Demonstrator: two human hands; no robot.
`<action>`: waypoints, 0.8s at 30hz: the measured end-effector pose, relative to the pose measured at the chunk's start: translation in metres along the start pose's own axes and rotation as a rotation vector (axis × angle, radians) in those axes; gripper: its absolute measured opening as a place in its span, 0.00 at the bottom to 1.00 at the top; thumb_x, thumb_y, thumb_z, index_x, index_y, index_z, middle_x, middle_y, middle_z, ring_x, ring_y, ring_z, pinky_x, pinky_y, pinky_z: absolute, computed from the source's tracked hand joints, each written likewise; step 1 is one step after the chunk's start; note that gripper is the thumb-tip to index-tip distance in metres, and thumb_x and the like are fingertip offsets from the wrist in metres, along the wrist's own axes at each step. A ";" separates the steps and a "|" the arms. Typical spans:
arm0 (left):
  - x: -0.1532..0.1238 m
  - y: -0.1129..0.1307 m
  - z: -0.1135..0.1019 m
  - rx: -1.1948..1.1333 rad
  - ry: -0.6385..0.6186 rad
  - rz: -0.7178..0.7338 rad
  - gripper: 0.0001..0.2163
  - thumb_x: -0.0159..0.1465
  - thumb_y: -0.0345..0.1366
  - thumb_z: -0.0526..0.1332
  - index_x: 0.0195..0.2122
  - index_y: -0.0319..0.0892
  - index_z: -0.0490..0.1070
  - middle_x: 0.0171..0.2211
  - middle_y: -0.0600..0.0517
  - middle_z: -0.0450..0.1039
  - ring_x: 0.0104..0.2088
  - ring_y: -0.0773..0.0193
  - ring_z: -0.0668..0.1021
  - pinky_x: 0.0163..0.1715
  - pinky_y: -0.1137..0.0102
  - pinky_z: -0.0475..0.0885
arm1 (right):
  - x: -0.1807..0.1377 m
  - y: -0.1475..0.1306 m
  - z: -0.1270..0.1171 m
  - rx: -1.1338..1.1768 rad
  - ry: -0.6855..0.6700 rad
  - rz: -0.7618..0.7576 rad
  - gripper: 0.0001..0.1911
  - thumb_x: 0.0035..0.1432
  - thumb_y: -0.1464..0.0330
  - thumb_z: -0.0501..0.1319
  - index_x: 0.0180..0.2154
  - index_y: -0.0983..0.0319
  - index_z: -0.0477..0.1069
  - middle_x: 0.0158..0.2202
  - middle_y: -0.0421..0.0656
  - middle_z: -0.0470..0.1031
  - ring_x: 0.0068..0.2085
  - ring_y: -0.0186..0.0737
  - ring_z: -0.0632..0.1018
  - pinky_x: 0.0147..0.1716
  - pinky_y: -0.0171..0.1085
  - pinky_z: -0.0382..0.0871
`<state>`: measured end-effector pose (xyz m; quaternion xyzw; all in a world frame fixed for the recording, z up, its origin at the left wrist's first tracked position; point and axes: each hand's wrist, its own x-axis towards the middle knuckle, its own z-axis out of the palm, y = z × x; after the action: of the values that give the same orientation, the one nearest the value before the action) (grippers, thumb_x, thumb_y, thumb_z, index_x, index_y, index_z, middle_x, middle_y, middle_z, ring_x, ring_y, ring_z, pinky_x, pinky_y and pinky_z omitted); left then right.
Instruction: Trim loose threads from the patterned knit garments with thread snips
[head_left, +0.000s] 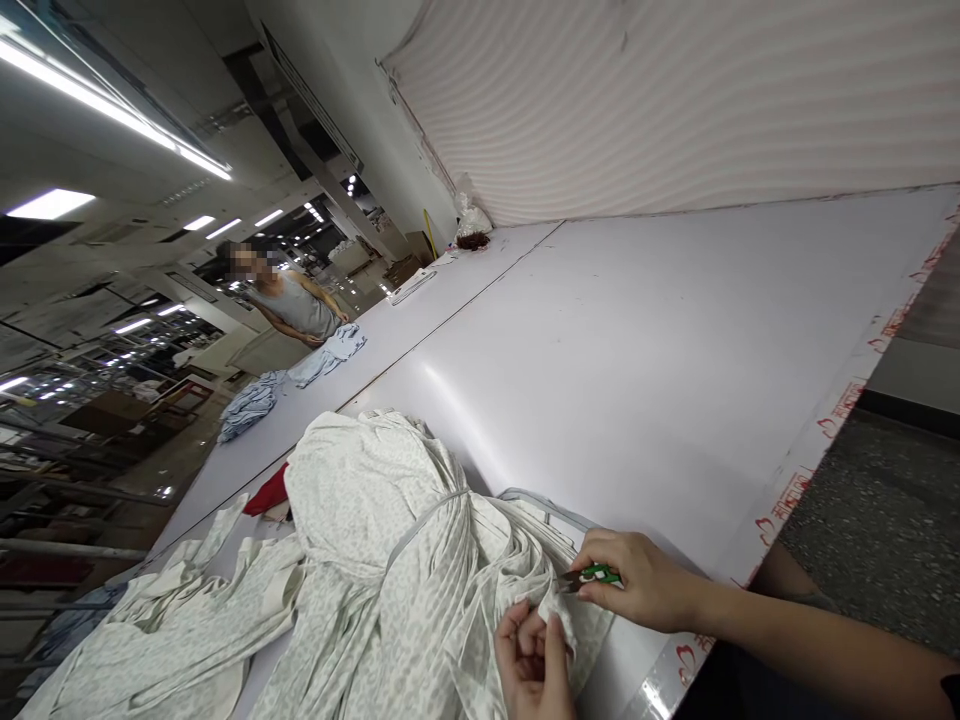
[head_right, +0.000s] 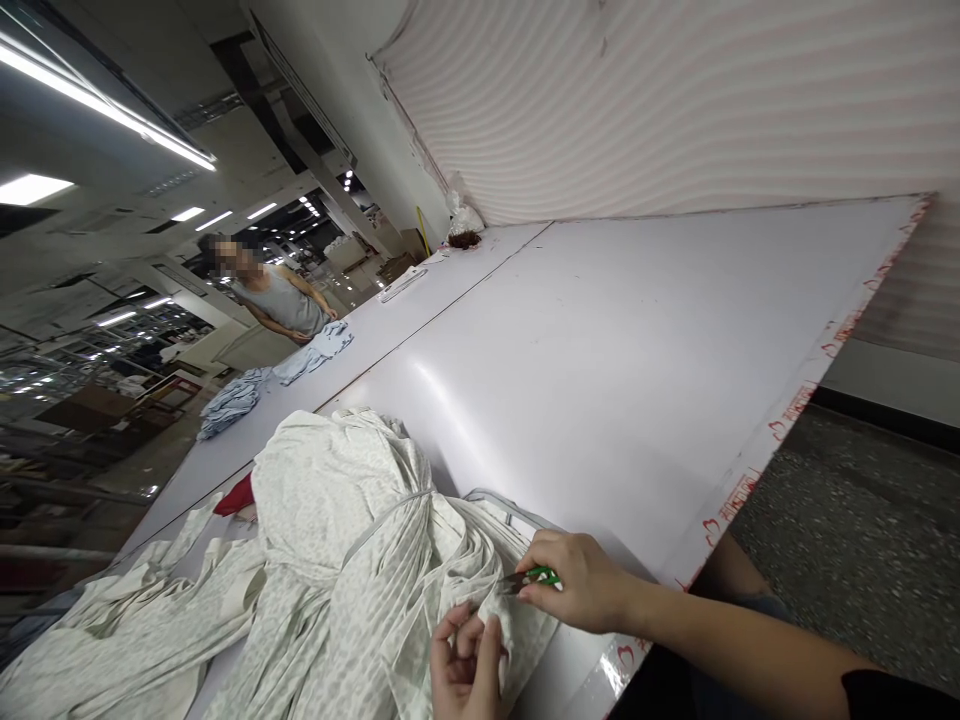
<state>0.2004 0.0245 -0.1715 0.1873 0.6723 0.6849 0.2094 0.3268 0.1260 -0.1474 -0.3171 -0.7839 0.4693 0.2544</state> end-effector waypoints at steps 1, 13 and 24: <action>0.002 0.003 -0.001 -0.038 -0.007 -0.066 0.27 0.45 0.54 0.74 0.40 0.45 0.69 0.21 0.61 0.69 0.17 0.74 0.68 0.20 0.79 0.65 | 0.000 -0.001 0.002 0.003 0.000 -0.022 0.08 0.55 0.71 0.65 0.39 0.60 0.78 0.37 0.42 0.79 0.36 0.40 0.79 0.37 0.35 0.71; 0.005 0.020 0.000 -0.201 -0.039 -0.260 0.34 0.37 0.49 0.78 0.43 0.44 0.69 0.21 0.61 0.71 0.17 0.79 0.68 0.19 0.84 0.63 | 0.004 0.003 0.013 0.092 0.004 -0.039 0.08 0.54 0.71 0.65 0.38 0.59 0.78 0.36 0.42 0.78 0.35 0.39 0.78 0.36 0.35 0.70; 0.007 0.014 -0.003 -0.128 -0.073 -0.215 0.33 0.40 0.50 0.77 0.44 0.44 0.69 0.22 0.60 0.72 0.17 0.77 0.69 0.21 0.82 0.65 | 0.003 0.002 0.009 0.084 0.016 -0.022 0.07 0.57 0.70 0.62 0.37 0.59 0.79 0.35 0.42 0.79 0.34 0.39 0.77 0.35 0.35 0.70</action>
<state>0.1925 0.0256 -0.1579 0.1253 0.6354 0.6925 0.3177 0.3187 0.1239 -0.1524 -0.3012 -0.7649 0.4964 0.2790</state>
